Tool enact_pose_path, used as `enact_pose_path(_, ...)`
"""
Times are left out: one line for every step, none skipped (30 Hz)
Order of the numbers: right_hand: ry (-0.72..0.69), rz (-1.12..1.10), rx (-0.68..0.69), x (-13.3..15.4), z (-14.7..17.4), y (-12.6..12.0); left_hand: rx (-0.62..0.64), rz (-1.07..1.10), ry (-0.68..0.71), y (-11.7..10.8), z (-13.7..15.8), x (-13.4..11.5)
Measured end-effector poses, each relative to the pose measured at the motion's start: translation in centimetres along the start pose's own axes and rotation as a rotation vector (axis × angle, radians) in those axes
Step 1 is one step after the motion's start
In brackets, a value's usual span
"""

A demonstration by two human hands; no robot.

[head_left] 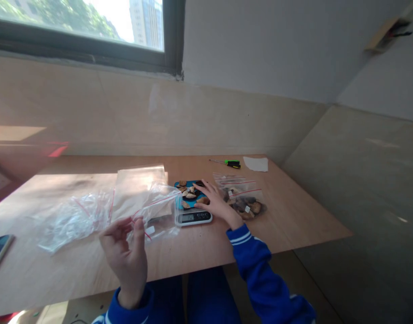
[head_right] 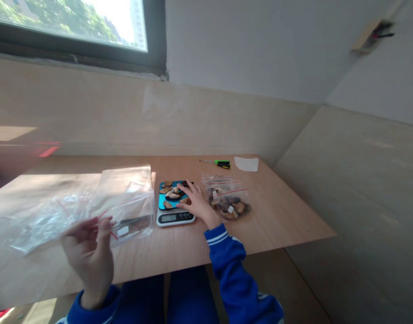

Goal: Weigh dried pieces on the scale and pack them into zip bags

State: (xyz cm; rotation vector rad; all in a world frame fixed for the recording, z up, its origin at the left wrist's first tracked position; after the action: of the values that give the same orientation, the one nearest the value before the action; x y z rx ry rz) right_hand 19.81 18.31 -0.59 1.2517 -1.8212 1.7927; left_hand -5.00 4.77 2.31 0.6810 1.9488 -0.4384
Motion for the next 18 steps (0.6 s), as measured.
enact_pose_path(0.003,0.020,0.061,-0.6,-0.6,0.3,0.031,-0.009,-0.018,0.2,0.1,-0.1)
enact_pose_path(-0.013,0.028,0.103,-1.0,-1.1,0.6,0.067,-0.026,-0.037,0.4,0.3,-0.3)
enact_pose_path(-0.044,0.026,0.125,-1.2,-1.3,0.9,0.104,-0.049,-0.054,0.6,0.4,-0.5)
enact_pose_path(-0.083,0.017,0.126,-1.2,-1.4,1.1,0.140,-0.075,-0.070,0.8,0.6,-0.6)
enact_pose_path(-0.118,0.006,0.108,-1.2,-1.5,1.2,0.170,-0.103,-0.086,0.9,0.8,-0.7)
enact_pose_path(-0.144,-0.005,0.077,-1.2,-1.5,1.2,0.194,-0.125,-0.101,1.0,0.9,-0.7)
enact_pose_path(-0.160,-0.012,0.044,-1.2,-1.4,1.2,0.210,-0.139,-0.113,1.0,1.0,-0.6)
enact_pose_path(-0.168,-0.014,0.016,-1.3,-1.4,1.2,0.218,-0.144,-0.124,1.0,1.1,-0.4)
enact_pose_path(-0.173,-0.010,-0.004,-1.4,-1.3,1.2,0.222,-0.148,-0.134,1.0,1.2,-0.2)
enact_pose_path(-0.176,0.001,-0.014,-1.5,-1.4,1.2,0.222,-0.152,-0.142,0.9,1.3,-0.1)
enact_pose_path(-0.176,0.017,-0.017,-1.5,-1.4,1.2,0.220,-0.158,-0.147,0.8,1.3,0.1)
enact_pose_path(-0.173,0.034,-0.017,-1.5,-1.5,1.2,0.217,-0.163,-0.151,0.7,1.4,0.2)
enact_pose_path(-0.170,0.048,-0.016,-1.5,-1.6,1.2,0.217,-0.168,-0.156,0.7,1.4,0.3)
enact_pose_path(-0.168,0.060,-0.016,-1.5,-1.7,1.2,0.220,-0.169,-0.160,0.6,1.4,0.3)
enact_pose_path(-0.166,0.067,-0.015,-1.5,-1.7,1.2,0.224,-0.168,-0.165,0.6,1.5,0.4)
enact_pose_path(-0.167,0.071,-0.017,-1.4,-1.8,1.2,0.228,-0.165,-0.168,0.6,1.5,0.4)
enact_pose_path(-0.169,0.071,-0.019,-1.4,-1.8,1.2,0.232,-0.164,-0.168,0.5,1.6,0.5)
enact_pose_path(-0.173,0.068,-0.022,-1.3,-1.8,1.2,0.237,-0.164,-0.167,0.6,1.6,0.5)
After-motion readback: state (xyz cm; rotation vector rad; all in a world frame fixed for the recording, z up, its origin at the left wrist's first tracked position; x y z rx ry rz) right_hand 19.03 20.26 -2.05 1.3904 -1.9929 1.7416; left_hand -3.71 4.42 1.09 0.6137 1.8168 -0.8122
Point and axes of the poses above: each hand's wrist, its own z-axis away from the middle knuckle, its own y-axis out of the palm, x = y × z, the point moved 5 cm from there along -z, towards the middle knuckle, and after that the axes turned 10 degrees about -z, right-handed, at the moved point
